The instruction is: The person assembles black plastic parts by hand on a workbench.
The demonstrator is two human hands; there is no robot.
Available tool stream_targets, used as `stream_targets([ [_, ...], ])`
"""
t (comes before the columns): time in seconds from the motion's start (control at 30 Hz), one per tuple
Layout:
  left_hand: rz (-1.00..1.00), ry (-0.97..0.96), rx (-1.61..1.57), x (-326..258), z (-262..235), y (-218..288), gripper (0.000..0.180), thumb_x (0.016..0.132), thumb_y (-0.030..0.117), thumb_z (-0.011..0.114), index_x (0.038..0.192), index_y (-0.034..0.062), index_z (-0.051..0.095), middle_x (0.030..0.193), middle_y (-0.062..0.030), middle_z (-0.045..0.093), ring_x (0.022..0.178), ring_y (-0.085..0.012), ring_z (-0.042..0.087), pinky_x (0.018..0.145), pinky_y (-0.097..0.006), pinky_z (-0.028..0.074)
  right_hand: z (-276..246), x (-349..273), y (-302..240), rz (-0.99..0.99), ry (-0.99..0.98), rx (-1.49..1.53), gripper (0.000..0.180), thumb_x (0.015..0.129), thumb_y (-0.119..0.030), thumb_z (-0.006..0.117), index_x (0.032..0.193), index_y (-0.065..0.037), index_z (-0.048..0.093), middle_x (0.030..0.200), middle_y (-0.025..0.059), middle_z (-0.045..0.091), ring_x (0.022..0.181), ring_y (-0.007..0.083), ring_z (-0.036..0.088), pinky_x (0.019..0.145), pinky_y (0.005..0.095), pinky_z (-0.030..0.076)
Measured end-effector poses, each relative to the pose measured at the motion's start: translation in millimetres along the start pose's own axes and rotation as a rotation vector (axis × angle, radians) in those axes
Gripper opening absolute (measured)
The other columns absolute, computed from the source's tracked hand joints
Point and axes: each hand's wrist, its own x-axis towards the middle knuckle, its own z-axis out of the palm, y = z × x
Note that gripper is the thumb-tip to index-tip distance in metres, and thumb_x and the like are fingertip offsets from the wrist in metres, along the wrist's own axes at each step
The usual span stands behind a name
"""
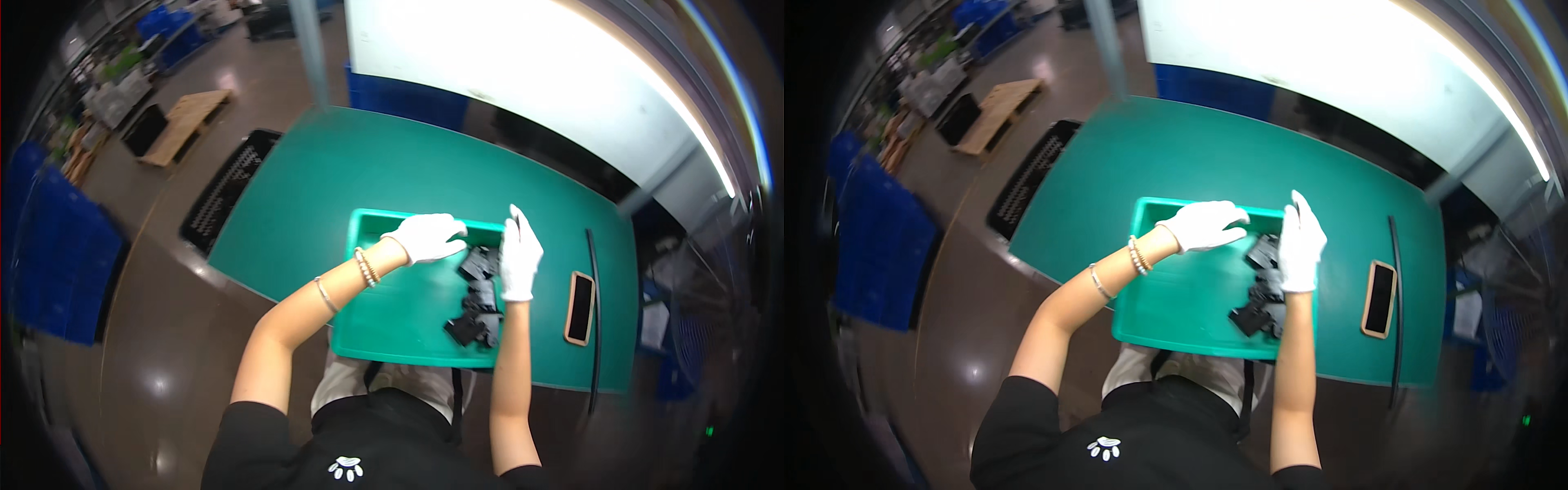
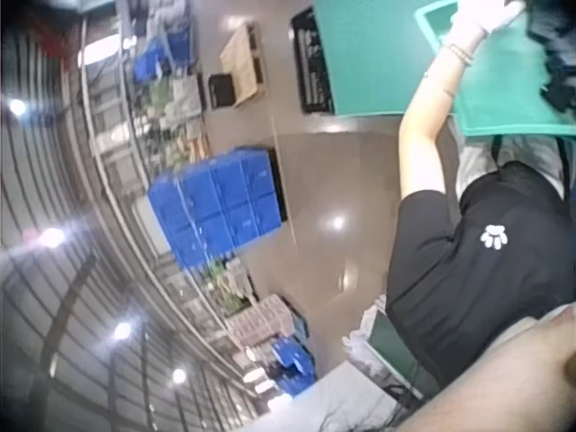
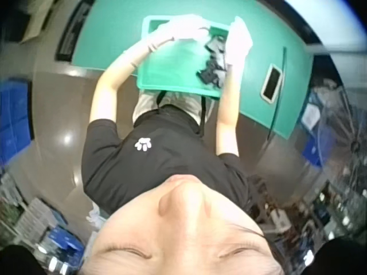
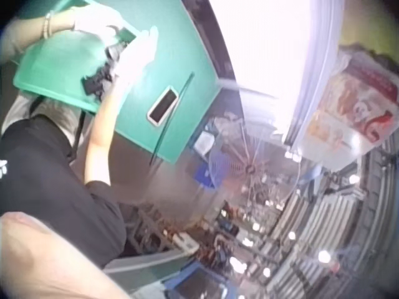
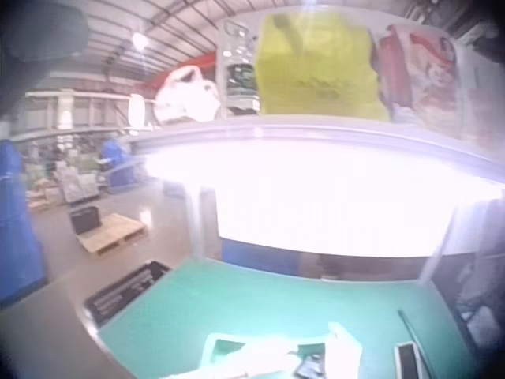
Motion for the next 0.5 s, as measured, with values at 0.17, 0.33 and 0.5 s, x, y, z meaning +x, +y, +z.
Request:
stream_targets([
  [0.17,-0.117,-0.099,0.108,3,48,26,0.055,0.078,0.042,0.056,0.127,0.0202,0.045,0.115,-0.0142,0.049,0.1,-0.0295,0.055,0.082,-0.04,0.047,3,2,-16,0.38,0.007,0.421,0.027,0.091,-0.016,0.049,0.109,0.0,0.06,0.059,0.0006,0.047,0.05,0.0047,0.039,0.047,0.0226,0.035],
  [0.33,-0.042,-0.132,0.175,23,74,34,0.061,0.076,0.035,0.06,0.132,0.0232,0.04,0.12,-0.0135,0.046,0.1,-0.0304,0.052,0.082,-0.04,0.047,2,-3,0,0.252,-0.057,0.338,0.025,0.093,-0.018,0.047,0.107,-0.002,0.061,0.057,-0.0031,0.045,0.045,0.0019,0.035,0.041,0.0199,0.029],
  [0.5,0.051,-0.243,0.207,22,66,17,0.069,0.07,0.027,0.065,0.134,0.0228,0.038,0.116,-0.0112,0.048,0.091,-0.0296,0.054,0.078,-0.038,0.048,4,-4,0,0.212,-0.165,0.172,0.025,0.092,-0.02,0.048,0.1,-0.001,0.063,0.058,0.0002,0.05,0.051,0.0081,0.044,0.05,0.0255,0.037],
])
